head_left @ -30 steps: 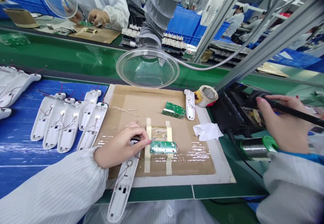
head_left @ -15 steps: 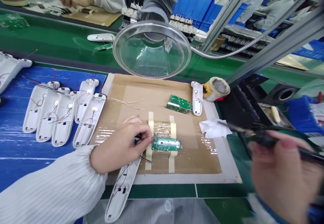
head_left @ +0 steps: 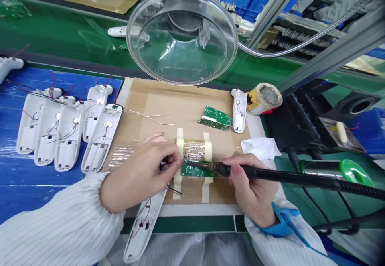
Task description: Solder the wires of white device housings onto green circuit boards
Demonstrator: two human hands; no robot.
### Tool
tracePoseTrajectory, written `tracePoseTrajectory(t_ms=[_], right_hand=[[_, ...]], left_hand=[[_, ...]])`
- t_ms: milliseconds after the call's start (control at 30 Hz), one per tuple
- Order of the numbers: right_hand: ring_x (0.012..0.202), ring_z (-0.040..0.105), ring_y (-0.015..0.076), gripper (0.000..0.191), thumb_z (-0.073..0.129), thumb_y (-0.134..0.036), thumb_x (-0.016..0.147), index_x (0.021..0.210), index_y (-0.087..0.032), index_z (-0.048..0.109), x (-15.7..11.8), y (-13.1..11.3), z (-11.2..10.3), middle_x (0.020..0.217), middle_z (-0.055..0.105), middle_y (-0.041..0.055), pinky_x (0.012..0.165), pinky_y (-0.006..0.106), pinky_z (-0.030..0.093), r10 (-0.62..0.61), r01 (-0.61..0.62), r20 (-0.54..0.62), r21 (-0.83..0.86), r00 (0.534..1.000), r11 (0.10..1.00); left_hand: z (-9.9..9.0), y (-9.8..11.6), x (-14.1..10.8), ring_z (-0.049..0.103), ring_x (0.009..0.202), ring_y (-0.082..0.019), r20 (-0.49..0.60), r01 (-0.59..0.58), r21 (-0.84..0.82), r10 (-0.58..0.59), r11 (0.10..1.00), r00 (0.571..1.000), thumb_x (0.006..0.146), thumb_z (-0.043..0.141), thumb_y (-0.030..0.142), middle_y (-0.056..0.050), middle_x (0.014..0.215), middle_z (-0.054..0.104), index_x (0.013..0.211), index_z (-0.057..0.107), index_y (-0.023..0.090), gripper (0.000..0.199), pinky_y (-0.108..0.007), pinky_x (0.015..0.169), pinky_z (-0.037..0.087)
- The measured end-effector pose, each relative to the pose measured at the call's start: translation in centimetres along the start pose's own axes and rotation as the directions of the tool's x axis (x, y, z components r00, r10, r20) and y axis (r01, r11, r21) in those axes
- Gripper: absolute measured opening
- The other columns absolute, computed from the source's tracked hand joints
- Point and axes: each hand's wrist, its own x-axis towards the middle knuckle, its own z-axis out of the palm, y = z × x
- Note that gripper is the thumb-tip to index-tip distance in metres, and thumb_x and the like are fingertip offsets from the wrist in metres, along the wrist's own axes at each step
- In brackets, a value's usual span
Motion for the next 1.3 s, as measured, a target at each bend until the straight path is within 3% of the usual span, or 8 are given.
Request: tracePoseTrajectory(t_ms=[233,333,433,633,800,1033,1233,1300], right_hand=[[0.063,0.063,0.0138,0.010,0.064,-0.020,0.098,0.102,-0.024,0.072,0.1,0.1,0.1,0.078,0.071,0.0004,0.056,0.027,0.050,-0.095,0.095,0.026,0.025,0.995,0.995],[0.061,0.061,0.0142,0.010,0.064,-0.019,0.097,0.096,-0.025,0.073,0.2,-0.1,0.2,0.077,0.072,0.0004,0.054,0.028,0.047,-0.147,0.149,-0.068,0.036,0.987,0.988],[0.058,0.058,0.0134,0.011,0.063,-0.020,0.098,0.094,-0.024,0.072,0.2,-0.2,0.3,0.076,0.071,-0.0002,0.050,0.028,0.044,-0.122,0.136,-0.166,0.074,0.979,0.988],[0.059,0.058,0.0124,0.009,0.064,-0.022,0.099,0.098,-0.025,0.072,0.0,0.1,0.5,0.076,0.069,-0.0012,0.055,0.026,0.047,-0.062,0.065,-0.098,0.028,0.993,0.997],[0.067,0.065,0.0152,0.008,0.065,-0.024,0.099,0.101,-0.025,0.073,-0.4,0.4,0.2,0.076,0.069,-0.0005,0.061,0.028,0.050,-0.019,0.019,-0.055,-0.013,0.998,1.000],[0.064,0.062,0.0131,0.012,0.065,-0.017,0.097,0.104,-0.024,0.072,-0.1,0.2,0.3,0.079,0.070,-0.0003,0.057,0.027,0.048,-0.060,0.059,0.004,0.052,0.998,0.997],[0.054,0.058,0.0141,0.013,0.064,-0.031,0.101,0.098,-0.024,0.075,0.0,-0.4,-0.7,0.073,0.070,0.0012,0.046,0.029,0.045,-0.110,0.113,-0.264,-0.002,0.958,0.994],[0.048,0.059,0.0133,0.014,0.062,-0.031,0.103,0.110,-0.026,0.073,0.0,-1.0,-0.9,0.069,0.069,-0.0020,0.047,0.030,0.050,-0.052,0.055,-0.219,0.010,0.974,0.998]], left_hand=[[0.1,0.0,-0.1,0.053,0.071,-0.014,-0.012,-0.013,0.030,0.014,0.999,1.000,0.098,0.053,0.024,0.004,0.073,0.060,0.080,0.060,0.020,0.020,-0.046,0.115,0.035],[0.1,0.0,-0.1,0.051,0.068,-0.014,-0.011,-0.021,0.040,0.022,0.999,1.000,0.097,0.053,0.025,0.004,0.071,0.060,0.079,0.061,0.020,0.020,-0.045,0.114,0.036],[0.0,0.0,0.2,0.051,0.069,-0.015,-0.004,-0.031,0.045,0.031,0.998,1.000,0.097,0.053,0.025,0.003,0.069,0.060,0.076,0.060,0.020,0.023,-0.044,0.111,0.038],[-0.6,0.0,0.8,0.055,0.068,-0.015,0.076,-0.012,0.033,0.009,0.999,0.997,0.098,0.051,0.027,0.004,0.069,0.062,0.076,0.061,0.021,0.025,-0.045,0.112,0.036],[-1.1,-0.3,1.5,0.057,0.071,-0.017,0.122,-0.016,0.048,0.010,0.999,0.992,0.096,0.051,0.029,0.002,0.068,0.061,0.072,0.059,0.021,0.027,-0.042,0.100,0.043],[-0.7,-0.5,1.3,0.060,0.073,-0.015,0.114,0.010,0.031,-0.014,0.999,0.993,0.094,0.052,0.025,0.004,0.073,0.063,0.075,0.059,0.022,0.021,-0.048,0.118,0.032],[-0.7,-0.4,1.3,0.060,0.073,-0.016,0.117,0.016,0.009,-0.017,1.000,0.993,0.094,0.052,0.026,0.004,0.071,0.063,0.074,0.058,0.021,0.022,-0.049,0.117,0.034],[-0.6,-0.4,1.5,0.060,0.072,-0.016,0.114,0.024,-0.001,-0.024,1.000,0.993,0.094,0.053,0.026,0.004,0.069,0.061,0.072,0.057,0.021,0.023,-0.049,0.113,0.038]])
